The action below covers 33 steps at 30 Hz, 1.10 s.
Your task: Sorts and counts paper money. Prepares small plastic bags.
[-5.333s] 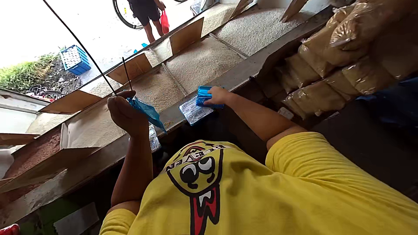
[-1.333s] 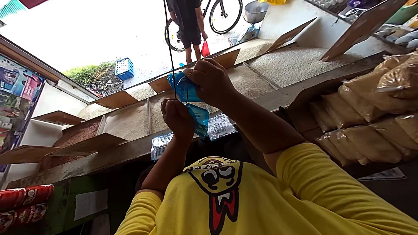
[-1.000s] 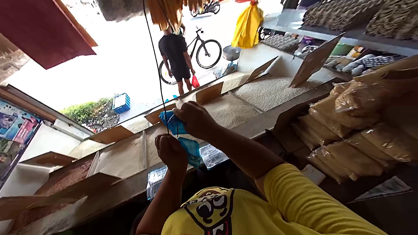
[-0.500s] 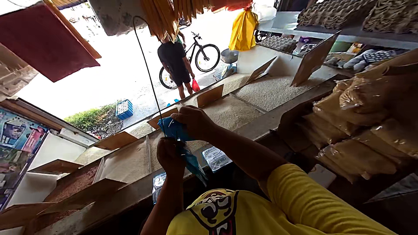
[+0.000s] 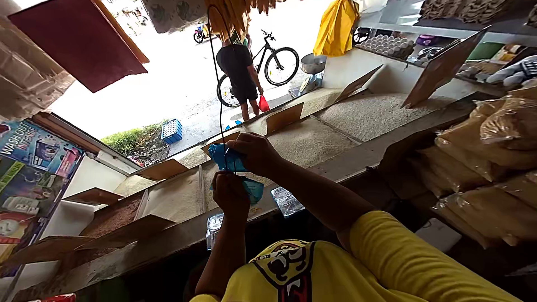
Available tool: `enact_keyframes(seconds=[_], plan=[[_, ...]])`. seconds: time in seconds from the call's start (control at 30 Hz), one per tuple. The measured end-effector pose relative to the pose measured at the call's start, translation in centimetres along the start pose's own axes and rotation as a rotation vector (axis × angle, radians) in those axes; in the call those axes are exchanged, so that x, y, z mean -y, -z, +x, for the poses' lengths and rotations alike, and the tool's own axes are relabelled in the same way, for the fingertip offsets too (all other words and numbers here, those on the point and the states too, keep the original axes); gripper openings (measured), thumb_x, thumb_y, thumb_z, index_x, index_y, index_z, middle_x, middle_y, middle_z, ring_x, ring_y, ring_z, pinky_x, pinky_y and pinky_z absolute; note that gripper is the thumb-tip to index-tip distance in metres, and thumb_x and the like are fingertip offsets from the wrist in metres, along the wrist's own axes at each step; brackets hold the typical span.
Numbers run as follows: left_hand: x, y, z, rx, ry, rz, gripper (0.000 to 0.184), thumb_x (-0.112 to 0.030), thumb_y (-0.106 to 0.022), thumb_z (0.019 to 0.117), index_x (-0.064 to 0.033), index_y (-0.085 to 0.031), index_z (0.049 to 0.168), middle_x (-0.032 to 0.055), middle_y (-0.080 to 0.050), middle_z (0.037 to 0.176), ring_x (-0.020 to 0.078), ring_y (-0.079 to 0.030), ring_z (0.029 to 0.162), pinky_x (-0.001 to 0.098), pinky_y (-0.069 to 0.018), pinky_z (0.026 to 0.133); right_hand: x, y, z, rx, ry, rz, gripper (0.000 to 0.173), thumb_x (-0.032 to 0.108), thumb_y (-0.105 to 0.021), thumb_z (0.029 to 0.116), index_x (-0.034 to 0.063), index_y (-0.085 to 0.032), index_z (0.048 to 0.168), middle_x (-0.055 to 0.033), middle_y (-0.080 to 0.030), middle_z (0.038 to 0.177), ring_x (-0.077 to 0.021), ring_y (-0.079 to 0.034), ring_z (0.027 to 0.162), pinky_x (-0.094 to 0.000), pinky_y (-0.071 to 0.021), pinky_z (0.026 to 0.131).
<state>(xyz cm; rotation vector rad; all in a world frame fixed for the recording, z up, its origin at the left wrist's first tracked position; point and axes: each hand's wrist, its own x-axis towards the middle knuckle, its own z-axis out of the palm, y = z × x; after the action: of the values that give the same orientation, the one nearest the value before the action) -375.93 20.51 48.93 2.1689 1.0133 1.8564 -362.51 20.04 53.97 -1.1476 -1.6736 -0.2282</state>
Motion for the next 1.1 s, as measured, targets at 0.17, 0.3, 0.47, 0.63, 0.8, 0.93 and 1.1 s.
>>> enact_keyframes(seconds=[0.17, 0.3, 0.47, 0.63, 0.8, 0.93, 1.1], plan=[[-1.3, 1.7, 1.8, 0.106, 0.759, -0.746, 0.038, -0.014, -0.025, 0.1096, -0.0081, -0.055, 0.086, -0.0025, -0.063, 0.066, 0.0063, -0.064, 0.057, 0.0215, -0.0571, 0.055, -0.2, -0.5, 0.1, -0.026, -0.003, 0.027, 0.027, -0.009, -0.061, 0.0869, -0.0009, -0.078, 0.107, -0.0151, -0.067, 0.082, -0.0285, -0.068, 0.08, -0.039, -0.0578, 0.075], [-1.3, 1.8, 1.9, 0.122, 0.729, -0.632, 0.035, -0.011, -0.027, 0.109, -0.0048, -0.054, 0.089, -0.0029, -0.06, 0.065, 0.0029, -0.062, 0.056, 0.0172, -0.0542, 0.054, -0.5, -0.7, -0.2, -0.049, 0.006, 0.025, 0.028, -0.009, -0.061, 0.086, -0.0015, -0.078, 0.107, -0.0158, -0.068, 0.082, -0.0281, -0.068, 0.078, -0.0381, -0.0577, 0.074], [-0.4, -0.3, 0.6, -0.022, -0.018, 0.214, 0.031, -0.007, -0.048, 0.0984, 0.0034, -0.058, 0.071, 0.0171, -0.061, 0.074, 0.0265, -0.066, 0.072, 0.0353, -0.056, 0.068, 0.3, -1.3, -0.8, 0.029, 0.046, 0.094, 0.021, -0.006, -0.065, 0.0856, -0.0006, -0.078, 0.102, -0.0155, -0.071, 0.084, -0.0297, -0.07, 0.082, -0.0426, -0.0588, 0.078], [0.5, 0.5, 2.8, -0.06, 0.051, 0.075, 0.032, -0.011, -0.041, 0.103, -0.0012, -0.056, 0.076, 0.0078, -0.055, 0.075, 0.0135, -0.06, 0.075, 0.0263, -0.0512, 0.07, 0.6, -2.2, -1.0, 0.048, 0.066, 0.258, 0.022, -0.005, -0.066, 0.086, -0.001, -0.077, 0.104, -0.0149, -0.073, 0.087, -0.0265, -0.072, 0.084, -0.0389, -0.0593, 0.08], [2.1, 1.3, 4.1, -0.136, -0.081, 0.004, 0.035, -0.008, -0.036, 0.1028, 0.0042, -0.058, 0.078, 0.0222, -0.062, 0.111, 0.0288, -0.054, 0.122, 0.0373, -0.0376, 0.111, 1.8, 0.9, 0.9, 0.16, -0.156, 0.375, 0.034, 0.012, -0.075, 0.0907, 0.0031, -0.073, 0.123, -0.0123, -0.075, 0.109, -0.0175, -0.072, 0.098, -0.0335, -0.0585, 0.089], [2.9, 1.4, 4.9, -0.134, -0.01, -0.238, 0.036, -0.011, -0.032, 0.1037, 0.0073, -0.056, 0.084, 0.0261, -0.05, 0.14, 0.0264, -0.039, 0.143, 0.0358, -0.0312, 0.119, 0.5, 1.8, 0.7, 0.129, -0.293, 0.954, 0.034, 0.015, -0.061, 0.0991, 0.0, -0.062, 0.13, -0.0007, -0.074, 0.105, -0.0059, -0.07, 0.088, -0.0245, -0.0598, 0.078], [3.1, 1.2, 5.2, -0.044, 0.17, -0.822, 0.049, -0.026, -0.036, 0.1053, 0.0014, -0.044, 0.145, 0.0072, -0.045, 0.153, 0.0109, -0.043, 0.139, 0.0291, -0.0366, 0.115, 0.1, -1.9, -1.2, 0.177, -0.214, 0.857, 0.049, 0.023, -0.049, 0.1046, -0.0033, -0.05, 0.147, -0.0142, -0.045, 0.158, -0.0209, -0.042, 0.147, -0.0407, -0.0376, 0.12]])
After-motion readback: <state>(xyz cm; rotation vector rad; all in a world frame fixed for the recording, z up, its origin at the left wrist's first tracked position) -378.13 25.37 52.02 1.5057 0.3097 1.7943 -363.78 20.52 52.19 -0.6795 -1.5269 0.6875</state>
